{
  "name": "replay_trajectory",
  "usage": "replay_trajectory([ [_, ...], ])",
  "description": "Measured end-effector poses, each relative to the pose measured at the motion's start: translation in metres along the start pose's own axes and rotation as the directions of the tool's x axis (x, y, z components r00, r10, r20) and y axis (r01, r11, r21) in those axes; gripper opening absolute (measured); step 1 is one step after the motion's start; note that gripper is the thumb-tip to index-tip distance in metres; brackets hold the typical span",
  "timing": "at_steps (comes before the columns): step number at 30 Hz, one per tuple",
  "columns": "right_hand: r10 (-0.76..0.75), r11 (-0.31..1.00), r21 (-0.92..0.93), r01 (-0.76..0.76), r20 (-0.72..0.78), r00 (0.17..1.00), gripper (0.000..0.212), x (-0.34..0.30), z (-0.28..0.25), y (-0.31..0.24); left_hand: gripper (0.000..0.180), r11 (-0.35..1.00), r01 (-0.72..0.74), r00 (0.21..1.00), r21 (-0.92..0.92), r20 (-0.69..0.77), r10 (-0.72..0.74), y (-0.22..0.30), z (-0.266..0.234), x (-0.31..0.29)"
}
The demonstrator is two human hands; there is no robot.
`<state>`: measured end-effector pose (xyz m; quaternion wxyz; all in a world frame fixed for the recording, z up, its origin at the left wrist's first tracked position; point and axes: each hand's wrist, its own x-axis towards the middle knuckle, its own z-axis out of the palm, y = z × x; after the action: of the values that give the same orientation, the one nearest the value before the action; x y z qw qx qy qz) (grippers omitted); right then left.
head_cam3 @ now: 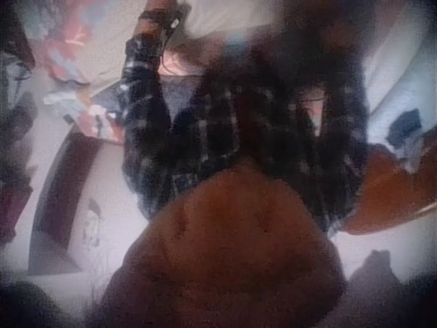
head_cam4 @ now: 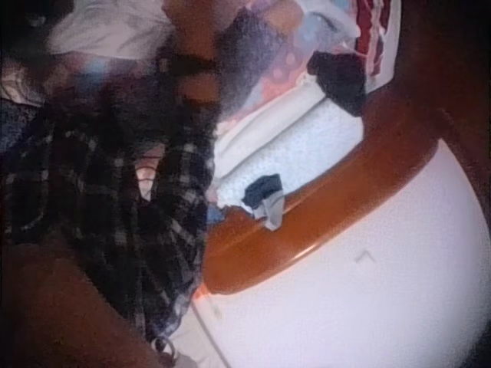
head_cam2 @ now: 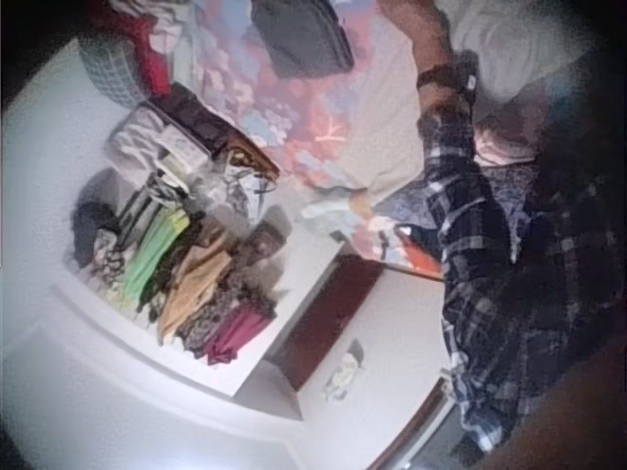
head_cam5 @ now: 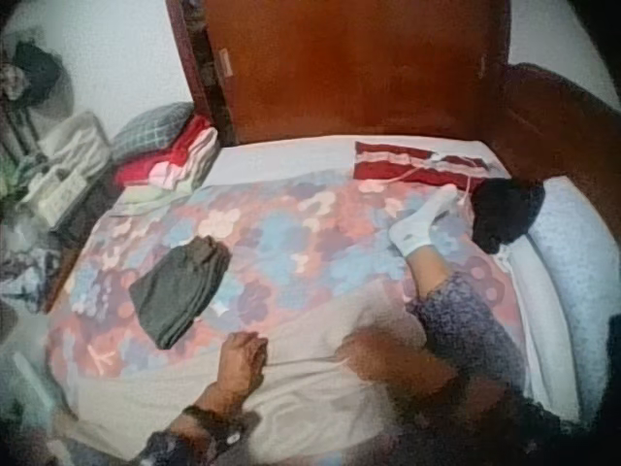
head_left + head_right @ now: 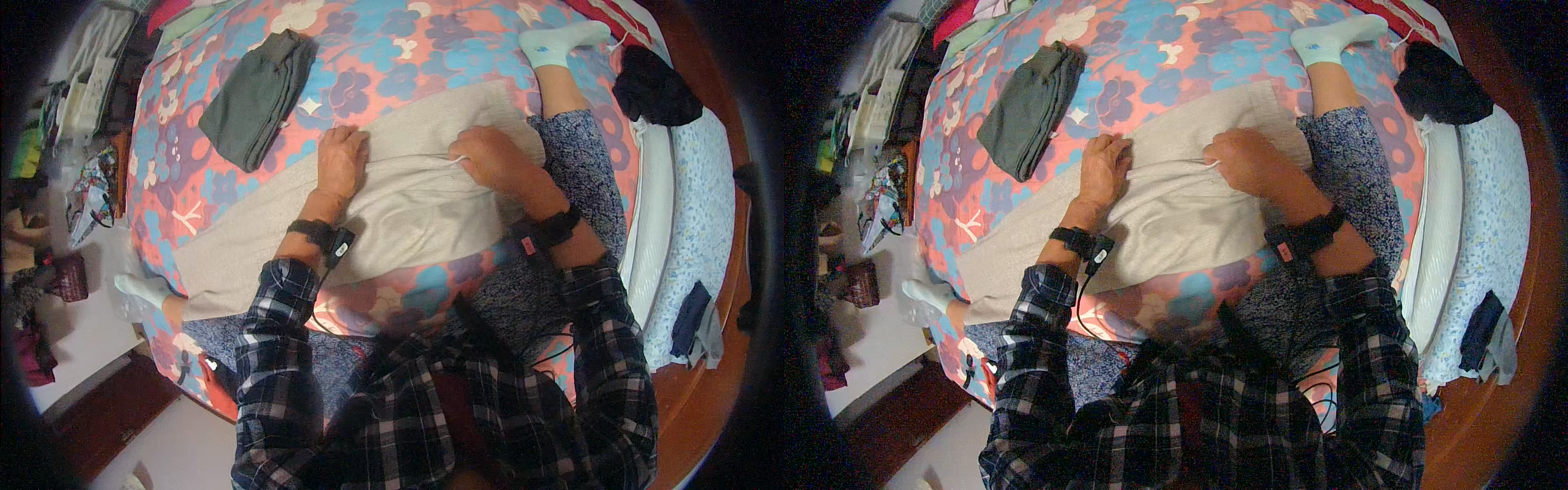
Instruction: The person folds a pair of light-colored pants on the bed, then retrieves a handheld steamer from a nearby cabinet and uses it to steam the folded pants. The person remains lying on the bed throughout the task.
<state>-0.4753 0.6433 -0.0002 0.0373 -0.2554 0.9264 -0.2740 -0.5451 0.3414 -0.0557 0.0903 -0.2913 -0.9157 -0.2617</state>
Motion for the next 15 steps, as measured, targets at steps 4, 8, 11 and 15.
replay_trajectory([
  [4,0.014,0.992,-0.124,-0.006,0.063,0.998,0.018,0.003,0.007,-0.006,0.027,0.999,0.039,0.999,0.035,0.031,-0.04,-0.006,0.009,-0.005],
  [8,0.002,0.986,-0.167,-0.001,0.006,1.0,0.019,0.005,0.009,-0.008,0.02,0.993,-0.003,1.0,0.118,0.002,0.003,-0.006,0.014,0.0],
  [11,0.028,0.99,-0.138,-0.036,-0.06,0.998,0.019,0.004,0.006,-0.007,0.016,0.985,0.01,1.0,0.171,0.003,-0.01,-0.002,0.015,0.002],
  [15,0.031,0.995,-0.096,-0.041,-0.101,0.994,0.02,0.003,0.002,-0.007,0.017,0.988,0.04,0.997,0.15,0.063,-0.05,0.0,0.006,0.0],
])
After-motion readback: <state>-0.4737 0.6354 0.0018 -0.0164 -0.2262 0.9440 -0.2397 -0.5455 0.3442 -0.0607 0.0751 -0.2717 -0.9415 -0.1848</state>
